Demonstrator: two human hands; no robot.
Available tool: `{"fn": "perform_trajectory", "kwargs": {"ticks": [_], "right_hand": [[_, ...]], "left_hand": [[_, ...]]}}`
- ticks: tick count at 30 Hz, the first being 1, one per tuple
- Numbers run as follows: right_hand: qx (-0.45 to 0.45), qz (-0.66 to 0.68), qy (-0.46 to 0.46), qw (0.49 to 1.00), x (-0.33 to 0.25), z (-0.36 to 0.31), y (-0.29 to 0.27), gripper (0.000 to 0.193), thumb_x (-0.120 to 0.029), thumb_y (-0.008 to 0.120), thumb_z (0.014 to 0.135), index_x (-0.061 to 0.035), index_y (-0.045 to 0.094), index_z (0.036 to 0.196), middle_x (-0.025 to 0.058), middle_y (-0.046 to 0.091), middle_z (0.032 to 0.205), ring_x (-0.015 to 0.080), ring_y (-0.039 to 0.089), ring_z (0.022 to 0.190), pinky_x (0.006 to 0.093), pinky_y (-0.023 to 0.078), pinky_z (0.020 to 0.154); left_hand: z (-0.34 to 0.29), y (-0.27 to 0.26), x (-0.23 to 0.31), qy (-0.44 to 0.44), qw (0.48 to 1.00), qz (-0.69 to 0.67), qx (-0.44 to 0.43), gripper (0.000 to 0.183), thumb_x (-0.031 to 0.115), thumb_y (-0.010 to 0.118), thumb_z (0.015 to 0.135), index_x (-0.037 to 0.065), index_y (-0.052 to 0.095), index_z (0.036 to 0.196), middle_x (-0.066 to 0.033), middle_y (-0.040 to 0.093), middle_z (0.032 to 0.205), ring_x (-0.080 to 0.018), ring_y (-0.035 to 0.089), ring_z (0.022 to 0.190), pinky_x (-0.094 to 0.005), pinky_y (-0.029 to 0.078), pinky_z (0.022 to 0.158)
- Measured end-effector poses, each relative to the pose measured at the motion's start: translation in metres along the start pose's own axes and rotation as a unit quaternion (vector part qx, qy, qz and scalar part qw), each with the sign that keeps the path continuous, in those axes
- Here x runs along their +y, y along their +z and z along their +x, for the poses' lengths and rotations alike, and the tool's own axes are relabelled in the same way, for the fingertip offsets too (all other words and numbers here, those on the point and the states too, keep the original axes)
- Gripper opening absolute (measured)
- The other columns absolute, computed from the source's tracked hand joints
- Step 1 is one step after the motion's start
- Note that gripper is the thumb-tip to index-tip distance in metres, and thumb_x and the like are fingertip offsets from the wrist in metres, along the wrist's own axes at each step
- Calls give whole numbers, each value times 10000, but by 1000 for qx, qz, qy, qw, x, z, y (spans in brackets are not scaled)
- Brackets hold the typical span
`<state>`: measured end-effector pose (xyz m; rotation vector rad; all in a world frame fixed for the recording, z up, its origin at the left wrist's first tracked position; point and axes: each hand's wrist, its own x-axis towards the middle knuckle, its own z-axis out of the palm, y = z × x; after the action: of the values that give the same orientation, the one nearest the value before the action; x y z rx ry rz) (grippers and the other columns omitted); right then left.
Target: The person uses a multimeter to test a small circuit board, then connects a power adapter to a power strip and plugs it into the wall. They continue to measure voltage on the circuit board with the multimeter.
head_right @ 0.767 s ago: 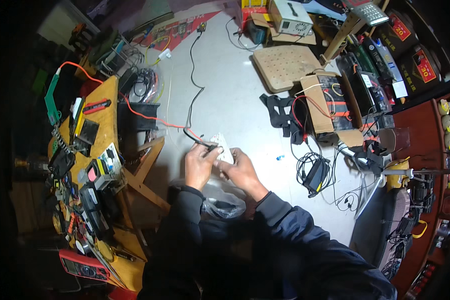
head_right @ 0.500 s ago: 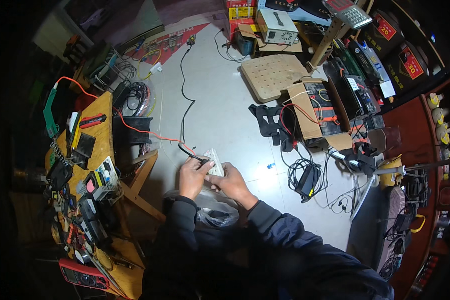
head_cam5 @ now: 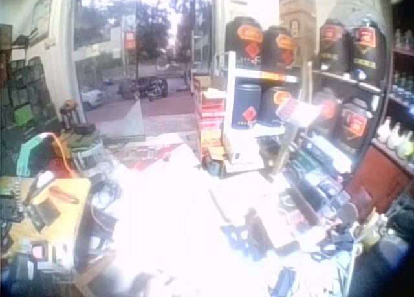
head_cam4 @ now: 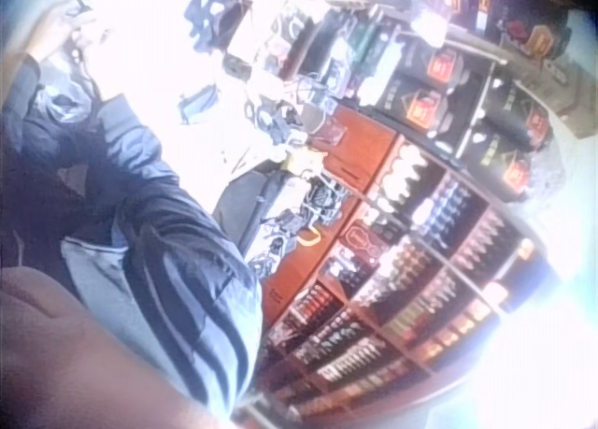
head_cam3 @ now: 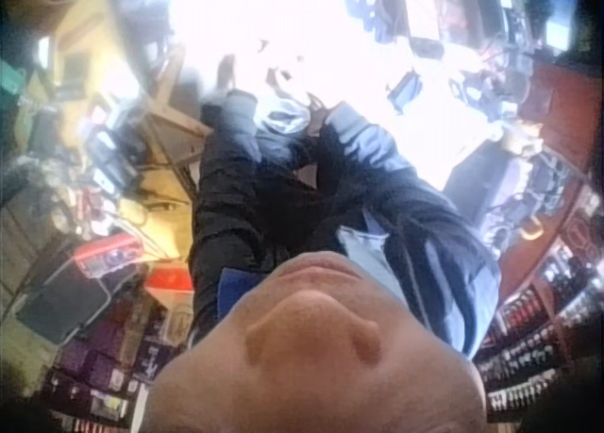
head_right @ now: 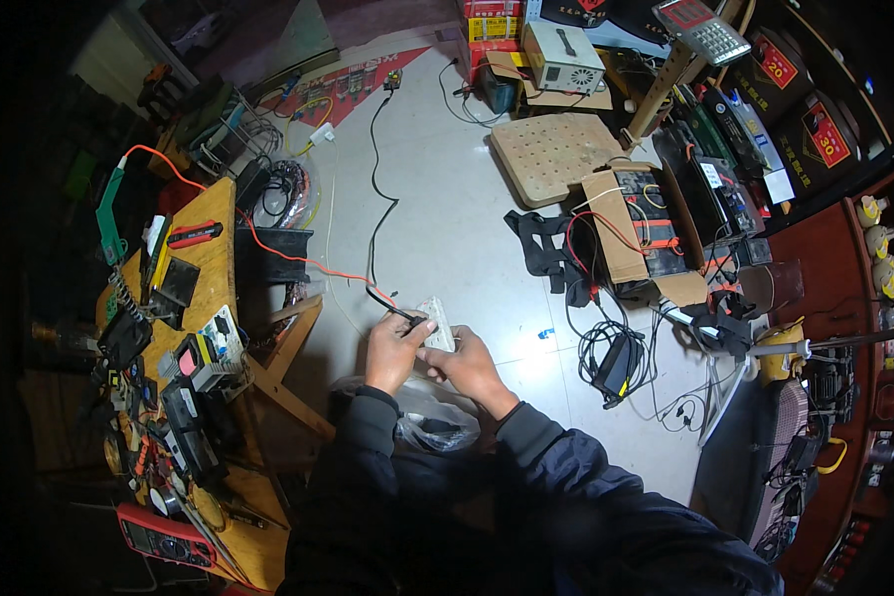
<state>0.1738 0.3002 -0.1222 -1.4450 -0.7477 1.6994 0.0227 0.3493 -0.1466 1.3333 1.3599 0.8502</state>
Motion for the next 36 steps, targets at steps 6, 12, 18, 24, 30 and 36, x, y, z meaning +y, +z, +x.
{"fn": "perform_trajectory", "kwargs": {"ticks": [6, 12, 18, 24, 30, 36], "right_hand": [[-2, 8, -3, 1000, -1, -1, 1, 492, -135, 789, 933, 124, 491, 1227, 94, 669, 877, 129, 650, 710, 270, 541, 634], [-2, 5, -4, 1000, -2, 0, 2, 461, -120, 780, 937, 115, 494, 1212, 92, 668, 876, 130, 652, 710, 271, 542, 632], [-5, 18, -4, 1000, 2, 3, 1, 445, -108, 773, 943, 111, 493, 1210, 99, 667, 893, 133, 654, 715, 276, 547, 632], [-2, 9, -6, 1000, 3, 4, 0, 448, -114, 777, 943, 107, 494, 1210, 98, 667, 903, 132, 653, 717, 274, 545, 638], [10, 28, -23, 999, 4, 4, 2, 466, -80, 794, 909, 132, 480, 1180, 109, 665, 836, 136, 640, 650, 273, 507, 551], [3, 10, -8, 1000, 4, 4, 1, 452, -125, 788, 939, 94, 499, 1209, 97, 667, 897, 133, 655, 721, 276, 544, 635]], "left_hand": [[2, 0, -4, 3, 1000, -7, 2, 181, 76, 785, 918, -70, 720, 1003, -103, 745, 955, -143, 704, 863, -297, 567, 776], [2, -1, -3, 7, 1000, 4, 4, 187, 76, 784, 919, -77, 719, 1005, -101, 731, 977, -149, 702, 877, -302, 567, 786], [2, -1, -1, 4, 1000, 12, 4, 188, 77, 786, 917, -77, 724, 1005, -100, 727, 982, -151, 700, 874, -304, 567, 787], [2, 0, 0, -3, 1000, -5, 5, 182, 71, 785, 917, -77, 725, 1005, -98, 726, 979, -149, 701, 874, -299, 567, 784], [1, 0, 3, -6, 1000, -14, 5, 174, 62, 781, 916, -77, 725, 1005, -93, 723, 973, -146, 701, 872, -297, 568, 780], [1, 0, 4, -7, 1000, -6, 8, 178, 60, 783, 914, -81, 728, 1007, -98, 721, 977, -149, 702, 870, -294, 567, 773]]}}
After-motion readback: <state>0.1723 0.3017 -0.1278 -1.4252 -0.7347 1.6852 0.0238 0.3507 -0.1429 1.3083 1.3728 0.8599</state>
